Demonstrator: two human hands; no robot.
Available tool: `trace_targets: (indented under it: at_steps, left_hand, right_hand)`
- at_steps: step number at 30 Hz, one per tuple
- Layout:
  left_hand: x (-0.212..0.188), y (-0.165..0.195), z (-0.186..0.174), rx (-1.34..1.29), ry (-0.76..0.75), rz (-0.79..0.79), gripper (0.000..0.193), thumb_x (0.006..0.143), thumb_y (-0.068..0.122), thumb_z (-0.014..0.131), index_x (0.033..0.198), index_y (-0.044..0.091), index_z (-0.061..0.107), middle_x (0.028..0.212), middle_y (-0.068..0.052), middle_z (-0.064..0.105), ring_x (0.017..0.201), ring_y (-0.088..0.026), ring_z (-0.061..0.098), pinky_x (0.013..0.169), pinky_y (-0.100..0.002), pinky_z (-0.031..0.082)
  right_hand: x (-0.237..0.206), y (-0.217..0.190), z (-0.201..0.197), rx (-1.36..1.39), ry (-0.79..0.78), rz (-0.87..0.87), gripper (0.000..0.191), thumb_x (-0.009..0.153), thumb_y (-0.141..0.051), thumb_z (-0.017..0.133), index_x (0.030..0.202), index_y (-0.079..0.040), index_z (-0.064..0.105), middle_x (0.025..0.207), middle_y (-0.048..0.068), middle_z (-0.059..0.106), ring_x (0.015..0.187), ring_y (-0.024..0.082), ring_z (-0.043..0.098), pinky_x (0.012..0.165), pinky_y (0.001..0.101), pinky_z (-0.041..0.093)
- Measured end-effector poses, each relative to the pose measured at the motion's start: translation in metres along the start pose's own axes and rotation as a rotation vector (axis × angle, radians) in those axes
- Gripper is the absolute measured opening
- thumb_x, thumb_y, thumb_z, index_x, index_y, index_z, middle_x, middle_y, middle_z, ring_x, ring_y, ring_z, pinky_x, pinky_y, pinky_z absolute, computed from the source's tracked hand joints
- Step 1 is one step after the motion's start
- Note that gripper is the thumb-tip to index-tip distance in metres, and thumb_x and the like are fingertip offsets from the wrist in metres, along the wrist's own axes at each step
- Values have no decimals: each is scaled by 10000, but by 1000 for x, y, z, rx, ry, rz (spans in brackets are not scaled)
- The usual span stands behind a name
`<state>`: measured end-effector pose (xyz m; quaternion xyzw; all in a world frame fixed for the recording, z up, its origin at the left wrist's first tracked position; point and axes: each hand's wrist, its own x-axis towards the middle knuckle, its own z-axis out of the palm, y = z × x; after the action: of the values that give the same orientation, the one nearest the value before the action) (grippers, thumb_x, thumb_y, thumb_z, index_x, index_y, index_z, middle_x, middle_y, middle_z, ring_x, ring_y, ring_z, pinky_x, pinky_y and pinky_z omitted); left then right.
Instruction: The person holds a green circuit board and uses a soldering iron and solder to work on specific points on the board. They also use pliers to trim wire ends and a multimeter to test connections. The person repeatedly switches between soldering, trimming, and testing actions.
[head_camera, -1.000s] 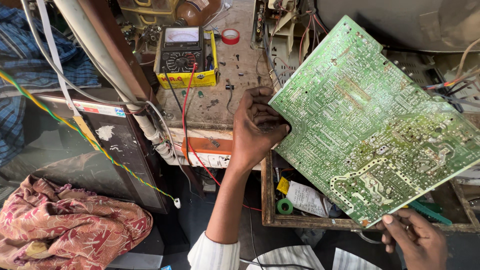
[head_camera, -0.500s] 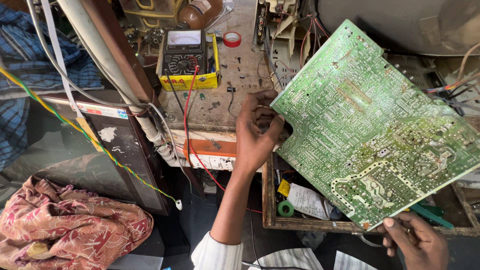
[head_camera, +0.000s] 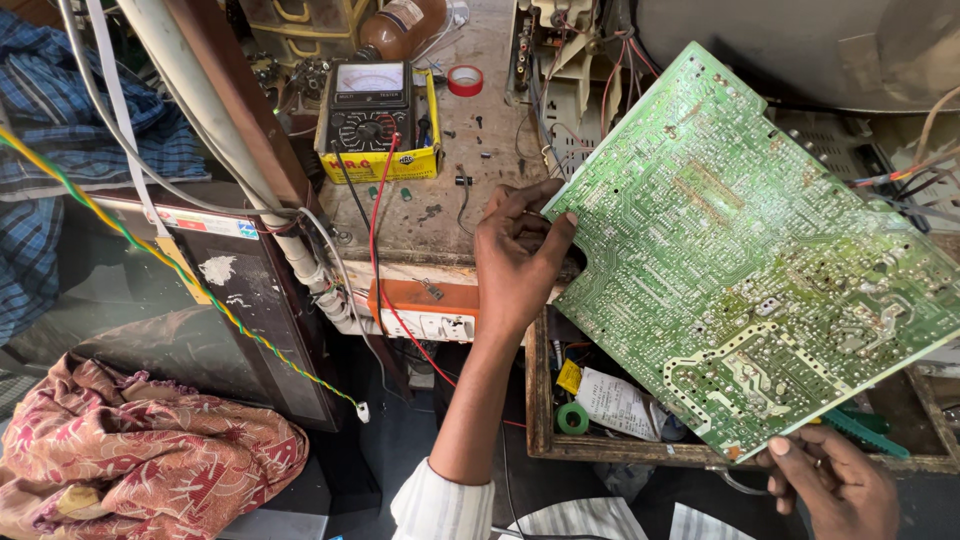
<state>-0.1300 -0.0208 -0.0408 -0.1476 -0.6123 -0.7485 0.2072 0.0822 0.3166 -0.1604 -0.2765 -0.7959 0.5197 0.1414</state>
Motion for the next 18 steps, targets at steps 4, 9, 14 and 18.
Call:
trace_targets:
  at_steps: [4, 9, 14, 18]
  left_hand:
    - [0, -4, 1, -4, 3, 2, 336, 888, 28, 756, 1210, -53, 705, 981, -20, 583, 762, -66, 661, 676, -222, 540]
    - [1, -4, 1, -12, -1, 8, 351, 875, 1, 743, 1218, -61, 699, 1003, -25, 564, 776, -68, 658, 690, -218, 547]
    - [1, -3, 1, -17, 3, -9, 348, 876, -4, 741, 1216, -64, 700, 996, -21, 569, 765, -64, 658, 679, -217, 544]
    - [-1, -3, 3, -32, 6, -20, 338, 886, -1, 733, 1217, -65, 699, 994, -18, 565, 754, -61, 662, 666, -213, 548]
  right_hand:
    - [0, -1, 0, -21, 10, 11, 237, 986, -49, 664, 1173, 90, 705, 832, 229, 720, 635, 214, 631, 496, 372, 477]
    - [-1, -4, 1, -50, 14, 19, 230, 985, -58, 669, 1150, 97, 710, 824, 231, 723, 633, 225, 638, 497, 375, 481]
    - [-2, -5, 1, -32, 6, 2, 219, 989, -70, 666, 1131, 91, 707, 820, 227, 717, 636, 219, 637, 497, 369, 483]
    - [-1, -5, -2, -46, -19, -19, 200, 999, -71, 655, 1069, 109, 707, 808, 232, 722, 631, 226, 642, 496, 381, 493]
